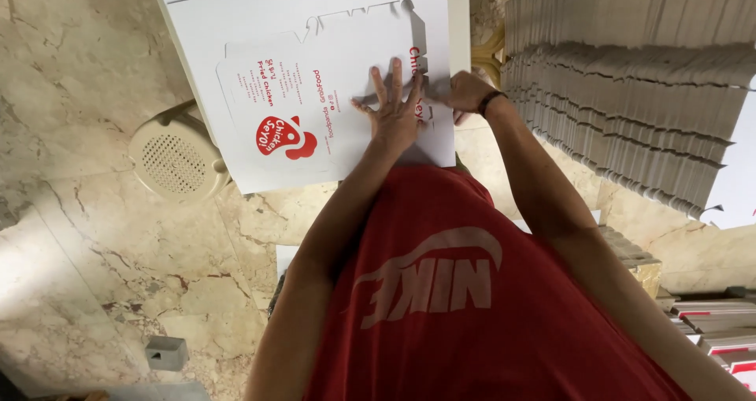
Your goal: Folding flat cardboard sheets into pizza boxes and stacking them in a packaging area.
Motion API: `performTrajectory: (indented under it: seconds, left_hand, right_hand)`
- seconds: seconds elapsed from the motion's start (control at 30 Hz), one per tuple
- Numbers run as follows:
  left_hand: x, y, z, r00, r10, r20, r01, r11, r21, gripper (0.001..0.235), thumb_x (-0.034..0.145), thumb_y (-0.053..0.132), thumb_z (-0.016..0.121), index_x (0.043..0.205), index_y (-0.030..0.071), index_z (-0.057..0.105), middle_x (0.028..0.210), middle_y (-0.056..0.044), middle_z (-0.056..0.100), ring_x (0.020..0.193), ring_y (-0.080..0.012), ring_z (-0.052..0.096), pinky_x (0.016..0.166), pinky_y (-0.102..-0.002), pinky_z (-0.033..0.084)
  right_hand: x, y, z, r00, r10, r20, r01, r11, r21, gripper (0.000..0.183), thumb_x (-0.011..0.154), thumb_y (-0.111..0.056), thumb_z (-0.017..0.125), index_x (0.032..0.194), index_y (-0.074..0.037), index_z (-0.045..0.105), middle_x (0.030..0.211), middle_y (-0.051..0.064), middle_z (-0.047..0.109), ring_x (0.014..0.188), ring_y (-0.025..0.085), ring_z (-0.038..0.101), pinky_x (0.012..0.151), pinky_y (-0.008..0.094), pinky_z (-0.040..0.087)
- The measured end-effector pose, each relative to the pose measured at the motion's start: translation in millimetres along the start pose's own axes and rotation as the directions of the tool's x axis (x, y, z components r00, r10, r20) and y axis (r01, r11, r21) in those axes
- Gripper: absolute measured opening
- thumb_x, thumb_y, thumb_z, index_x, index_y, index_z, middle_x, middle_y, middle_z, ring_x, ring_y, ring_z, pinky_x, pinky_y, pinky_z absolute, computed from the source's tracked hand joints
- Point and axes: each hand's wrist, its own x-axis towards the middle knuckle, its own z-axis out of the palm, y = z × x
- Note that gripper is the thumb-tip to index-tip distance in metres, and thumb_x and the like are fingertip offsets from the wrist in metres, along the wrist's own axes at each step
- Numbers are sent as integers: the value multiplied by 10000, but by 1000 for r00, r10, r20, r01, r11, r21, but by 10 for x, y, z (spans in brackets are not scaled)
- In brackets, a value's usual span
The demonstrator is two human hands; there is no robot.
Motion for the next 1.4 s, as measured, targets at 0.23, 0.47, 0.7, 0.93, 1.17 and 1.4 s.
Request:
performTrajectory:
  seconds: [0.23,0.47,0.7,0.93,1.17,1.4]
  left_hand:
    - [-38,162,57,998,-67,4,67,996,-51,1102,942,391,792,1672,236,-19,1619,-210,-371,1451,-608,-278,938,-976,151]
    - [-60,162,6,996,-85,-21,83,991,-102,992,997,81,612,1670,347,-67,1622,-72,-363,1478,-544,-283,963,-980,126]
    - [-146,13,-34,998,-9,63,10,1000,-8,970,1022,288,678,1676,287,-39,1613,-94,-357,1476,-541,-264,982,-939,228]
    - [-175,-209,417,984,159,-85,-154,986,56,1199,835,431,892,1673,251,53,1632,-140,-298,1482,-507,-240,1057,-897,155]
    - [-69,124,268,999,2,-41,-2,1000,13,1320,856,522,915,1668,304,-102,1577,-136,-413,1446,-544,-313,1022,-939,121]
    - [-191,334,-86,992,-102,69,106,993,-59,1352,799,153,835,1642,287,-214,1570,-102,-457,1453,-515,-364,1047,-932,63]
  right_hand:
    - [-303,-52,17,979,10,204,-157,671,725,469,970,-192,707,1128,227,568,895,401,630,720,461,734,658,515,672]
    - [-578,-183,-146,984,-19,176,-124,635,762,272,914,-223,791,985,37,756,823,195,744,672,261,735,622,343,666]
    - [-679,-19,161,938,113,328,-317,662,679,578,905,-384,717,1312,18,638,1156,252,702,858,308,743,847,408,647]
    - [-900,166,634,943,76,325,-307,581,754,525,903,-426,695,1244,-26,704,866,252,740,736,268,742,844,383,638]
    - [-856,132,401,944,99,315,-306,617,725,389,1020,-271,646,1195,76,678,890,277,740,764,343,757,733,401,659]
    - [-838,143,929,994,-81,-74,109,658,745,489,993,-393,698,716,8,741,672,139,738,515,164,693,527,267,598]
